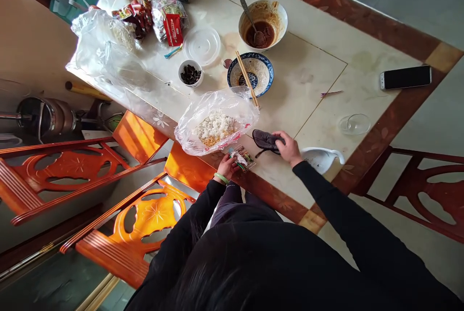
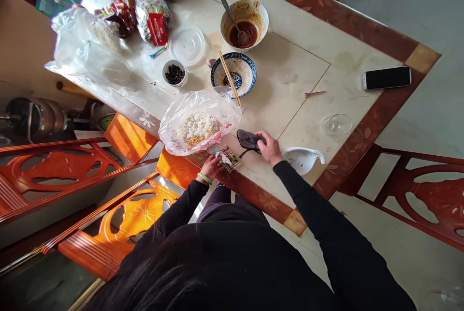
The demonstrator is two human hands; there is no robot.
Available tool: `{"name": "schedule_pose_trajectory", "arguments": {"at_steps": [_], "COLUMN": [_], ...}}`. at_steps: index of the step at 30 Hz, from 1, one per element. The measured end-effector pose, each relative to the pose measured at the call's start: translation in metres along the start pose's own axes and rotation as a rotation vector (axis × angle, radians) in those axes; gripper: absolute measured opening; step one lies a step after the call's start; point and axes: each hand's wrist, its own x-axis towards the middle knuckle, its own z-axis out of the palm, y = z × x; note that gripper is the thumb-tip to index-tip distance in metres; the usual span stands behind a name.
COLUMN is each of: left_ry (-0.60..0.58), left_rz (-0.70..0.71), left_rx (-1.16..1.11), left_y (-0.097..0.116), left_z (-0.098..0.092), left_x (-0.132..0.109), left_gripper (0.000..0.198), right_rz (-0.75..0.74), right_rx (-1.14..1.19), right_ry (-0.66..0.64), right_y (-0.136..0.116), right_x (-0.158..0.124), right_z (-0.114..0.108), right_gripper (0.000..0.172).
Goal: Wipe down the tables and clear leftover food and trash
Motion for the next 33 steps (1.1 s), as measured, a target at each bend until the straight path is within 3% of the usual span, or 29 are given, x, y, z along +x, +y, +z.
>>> {"name": "schedule_pose_trajectory", "arguments": {"at_steps": [3,4,6,8,9,13,16,18,22,24,30,33], "left_ry": [0.003,0.006,0.01,0.014,0.015,0.004,-0.002,0.003,0.005,0.0,0.023,0.021], "left_rz": [0.014,0.018,0.017,0.008,0.004,0.014,0.015,0.009,0.006,0.006,0.007,0.005], "left_rx": [0.005,0.007,0.009,0.008,0.007,-0.007,-0.008,-0.005,0.006,0.014,0.018,0.032], "left_y": [0.001,0.001,0.002,0.001,0.001,0.0,0.0,0.0,0.0,0.0,0.0,-0.001], "left_z": [0.001,0.002,0.002,0.002,0.002,0.002,0.003,0.003,0.002,0.002,0.003,0.001], "left_x": [-0.001,-0.001,-0.001,-0.001,-0.001,-0.002,-0.004,-0.004,-0.003,-0.003,-0.002,0.0], "left_gripper": [0.042,0.042,0.043,0.044,0.044,0.044,0.043,0.043,0.044,0.044,0.044,0.045], "right_rz": [-0.003,-0.031,-0.079,-0.084,-0.077,-0.116,-0.154,-0.152,-0.16,-0.159,-0.142,-0.152], "right_rx": [0.02,0.007,-0.039,-0.103,-0.138,-0.243,-0.285,-0.323,-0.328,-0.313,-0.429,-0.473], "right_ry": [-0.142,-0.089,0.162,0.39,0.435,0.305,0.182,0.141,0.159,0.182,0.116,0.122], "right_y": [-0.004,-0.005,-0.008,-0.01,-0.011,-0.013,-0.016,-0.02,-0.028,-0.031,-0.028,-0.029], "right_x": [0.056,0.072,0.092,0.092,0.084,0.034,0.013,0.024,0.086,0.102,0.056,0.079], "right_z": [-0.019,-0.021,-0.016,0.003,0.015,0.061,0.069,0.062,0.048,0.047,0.045,0.038], "right_gripper": [0.029,0.031,0.038,0.042,0.044,0.06,0.058,0.051,0.047,0.047,0.048,0.043]}}
